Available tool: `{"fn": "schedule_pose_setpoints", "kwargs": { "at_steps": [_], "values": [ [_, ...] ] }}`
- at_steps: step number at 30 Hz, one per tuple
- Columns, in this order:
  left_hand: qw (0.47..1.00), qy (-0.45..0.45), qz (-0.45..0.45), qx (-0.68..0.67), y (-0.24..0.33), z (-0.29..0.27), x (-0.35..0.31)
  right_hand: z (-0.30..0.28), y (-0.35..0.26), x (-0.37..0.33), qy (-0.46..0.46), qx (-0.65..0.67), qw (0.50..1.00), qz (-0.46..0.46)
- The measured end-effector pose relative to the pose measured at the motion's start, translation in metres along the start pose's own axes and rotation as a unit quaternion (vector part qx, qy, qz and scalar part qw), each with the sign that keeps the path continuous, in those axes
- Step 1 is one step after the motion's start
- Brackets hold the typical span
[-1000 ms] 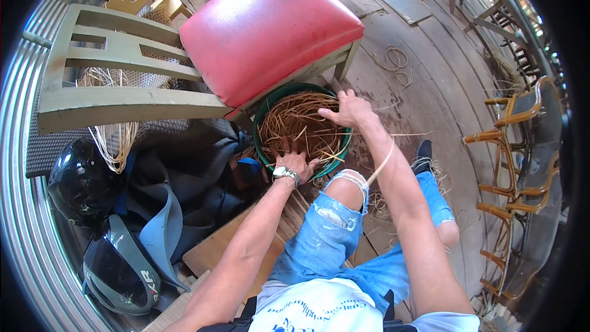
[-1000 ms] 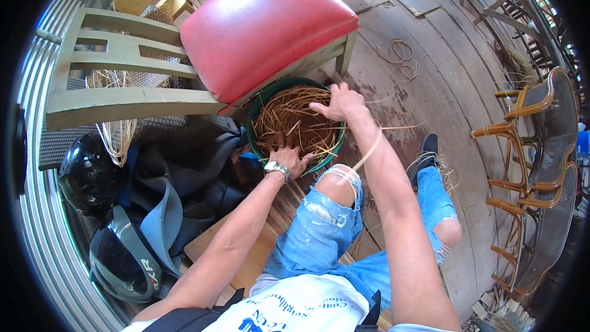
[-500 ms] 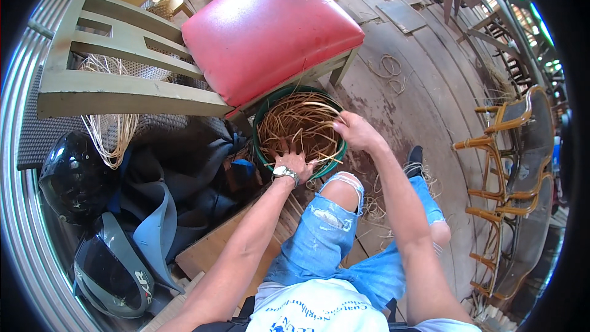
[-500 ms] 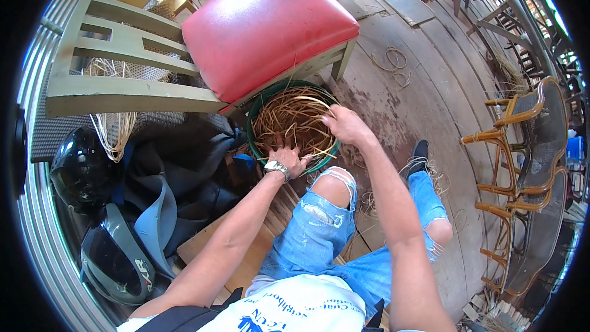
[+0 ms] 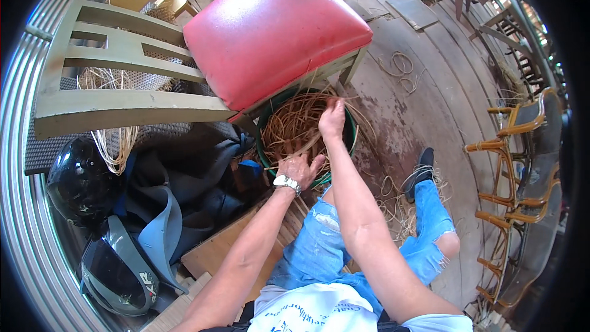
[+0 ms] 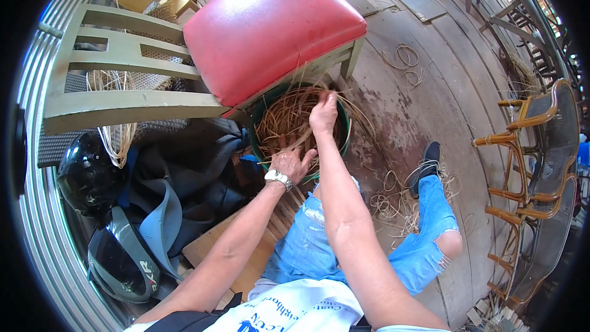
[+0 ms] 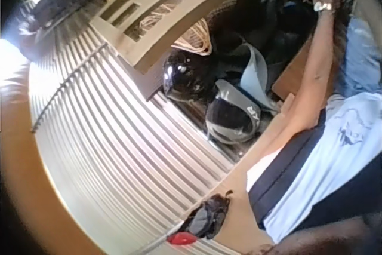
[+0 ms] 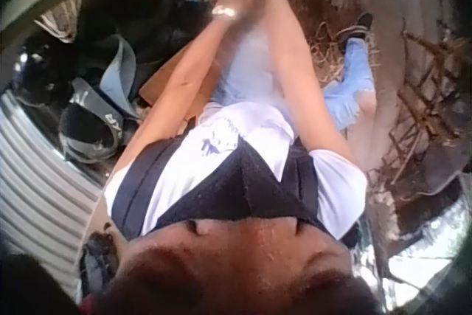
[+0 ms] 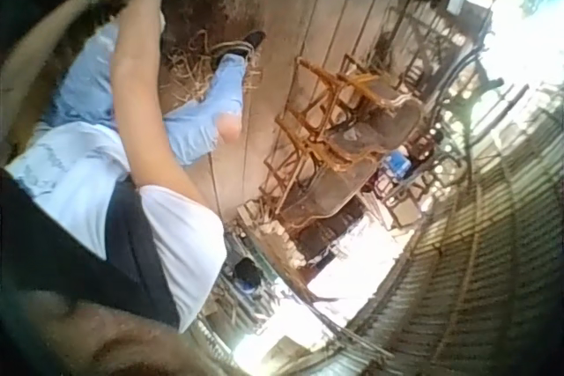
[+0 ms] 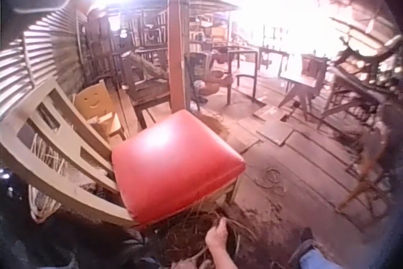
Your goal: Organizing and trimming bundles of long, thin bamboo or wood strips using shears and placing them into a bucket.
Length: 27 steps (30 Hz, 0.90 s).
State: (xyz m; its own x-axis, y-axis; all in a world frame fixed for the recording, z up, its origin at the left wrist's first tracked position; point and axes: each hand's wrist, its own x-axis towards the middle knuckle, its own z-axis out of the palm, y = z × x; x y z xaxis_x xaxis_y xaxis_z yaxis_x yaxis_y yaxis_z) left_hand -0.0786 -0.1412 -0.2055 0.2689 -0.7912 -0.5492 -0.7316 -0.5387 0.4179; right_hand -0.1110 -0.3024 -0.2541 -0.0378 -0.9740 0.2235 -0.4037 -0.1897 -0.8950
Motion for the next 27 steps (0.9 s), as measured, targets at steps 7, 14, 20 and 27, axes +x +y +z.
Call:
{"fn": "schedule_pose_setpoints", "kwargs": {
  "at_steps": [7, 14, 20, 27],
  "values": [
    [0.986, 0.164, 0.010, -0.006, -0.016, 0.022, 0.001, -0.048, 0.009, -0.023, -0.462, -0.411, 0.786, -0.028],
    [0.983, 0.176, -0.054, -0.028, -0.004, -0.010, 0.018, -0.061, -0.022, -0.054, -0.497, -0.576, 0.582, -0.288],
    [0.968, 0.243, -0.044, 0.048, 0.007, -0.017, 0.055, -0.071, -0.023, -0.054, -0.588, -0.523, 0.571, -0.233],
    [0.966, 0.181, -0.033, 0.180, -0.022, 0.007, 0.087, -0.083, -0.057, -0.052, -0.282, -0.301, 0.862, -0.294]
  ]
}}
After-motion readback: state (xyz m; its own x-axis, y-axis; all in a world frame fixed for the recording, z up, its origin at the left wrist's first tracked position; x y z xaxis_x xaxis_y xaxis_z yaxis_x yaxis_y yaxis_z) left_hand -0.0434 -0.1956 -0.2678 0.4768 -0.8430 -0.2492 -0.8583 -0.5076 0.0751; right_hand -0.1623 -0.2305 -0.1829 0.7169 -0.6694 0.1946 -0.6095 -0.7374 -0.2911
